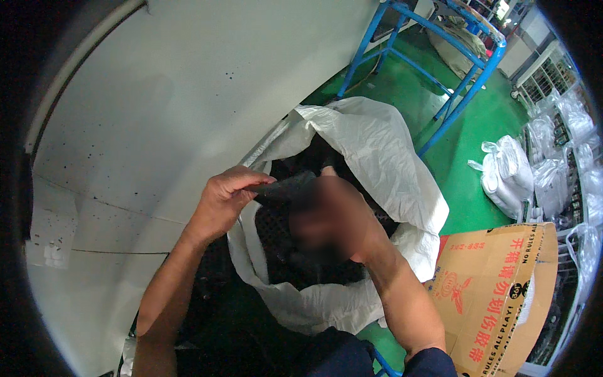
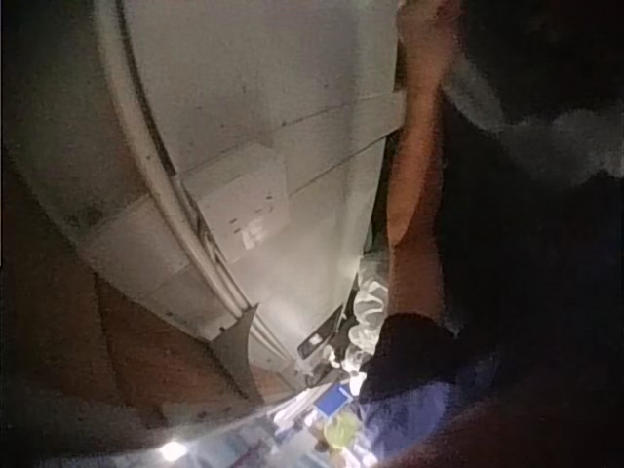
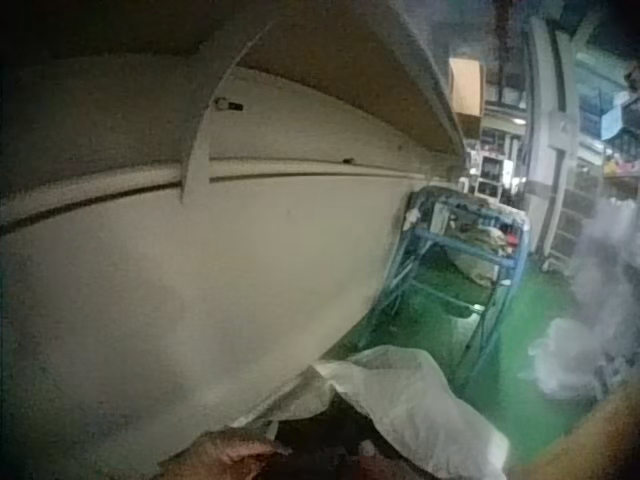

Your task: The person takes shoe components out of a white bag, turns them over and handles them by hand, and arranges them inside the bag.

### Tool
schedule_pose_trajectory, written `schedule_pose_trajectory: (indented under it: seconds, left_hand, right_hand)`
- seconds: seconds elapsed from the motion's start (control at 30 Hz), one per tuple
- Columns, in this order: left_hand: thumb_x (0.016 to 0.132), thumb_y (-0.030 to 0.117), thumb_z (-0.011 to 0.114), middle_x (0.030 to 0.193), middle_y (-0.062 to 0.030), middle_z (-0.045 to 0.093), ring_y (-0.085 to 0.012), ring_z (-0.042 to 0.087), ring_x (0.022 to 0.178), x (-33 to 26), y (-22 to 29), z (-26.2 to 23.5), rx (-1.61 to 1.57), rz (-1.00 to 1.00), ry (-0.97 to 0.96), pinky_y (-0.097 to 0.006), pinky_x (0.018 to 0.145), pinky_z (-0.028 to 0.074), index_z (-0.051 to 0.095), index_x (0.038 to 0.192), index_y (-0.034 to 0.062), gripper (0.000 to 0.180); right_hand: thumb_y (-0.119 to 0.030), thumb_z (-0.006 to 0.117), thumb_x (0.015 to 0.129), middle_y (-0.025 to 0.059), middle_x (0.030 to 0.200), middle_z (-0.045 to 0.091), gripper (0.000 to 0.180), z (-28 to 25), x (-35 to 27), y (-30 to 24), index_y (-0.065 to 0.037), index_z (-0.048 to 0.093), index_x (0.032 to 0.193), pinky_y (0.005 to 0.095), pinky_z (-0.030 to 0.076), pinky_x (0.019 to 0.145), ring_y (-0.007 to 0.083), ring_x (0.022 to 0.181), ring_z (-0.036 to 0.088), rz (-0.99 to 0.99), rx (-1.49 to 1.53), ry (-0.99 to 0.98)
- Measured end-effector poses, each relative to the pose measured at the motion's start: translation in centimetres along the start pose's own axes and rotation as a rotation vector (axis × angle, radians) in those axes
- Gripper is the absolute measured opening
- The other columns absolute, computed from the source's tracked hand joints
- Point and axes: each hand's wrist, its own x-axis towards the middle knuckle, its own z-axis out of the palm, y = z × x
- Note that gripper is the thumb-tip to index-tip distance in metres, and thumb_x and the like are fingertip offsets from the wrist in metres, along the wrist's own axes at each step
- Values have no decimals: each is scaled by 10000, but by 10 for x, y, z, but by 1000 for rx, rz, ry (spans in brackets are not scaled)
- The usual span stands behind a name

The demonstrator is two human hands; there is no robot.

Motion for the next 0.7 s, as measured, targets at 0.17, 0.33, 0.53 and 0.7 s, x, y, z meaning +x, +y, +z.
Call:
schedule_pose_trajectory:
  seconds: [0.17,0.33,0.53,0.7]
  left_hand:
    - [765,-153,581,1019,-111,654,-280,633,960,1,9,11,471,365,75,-341,844,534,688,1146,62,450]
    - [861,-8,585,919,-155,663,-322,654,871,-11,-37,-1,618,-229,-36,-371,797,548,645,1188,64,340]
    - [900,166,580,949,-234,682,-370,678,860,-33,-79,12,641,-287,-491,-474,761,554,677,1100,7,274]
    - [880,163,569,969,-238,687,-391,683,896,-34,-63,20,882,-393,-484,-482,737,558,689,999,-10,241]
  right_hand:
    - [-382,667,924,114,1048,660,506,-1,-10,14,15,577,1224,318,511,808,227,948,648,-245,-368,62]
    - [-198,798,786,156,1086,631,538,1,-25,39,24,582,1227,359,486,902,283,981,624,-683,-1056,316]
    - [-207,807,755,223,1151,611,590,11,-23,82,28,554,1233,420,508,913,382,1043,608,-643,-1142,426]
    - [-219,804,756,215,1167,606,582,23,-12,114,12,539,1220,444,496,932,393,1069,591,-855,-1258,341]
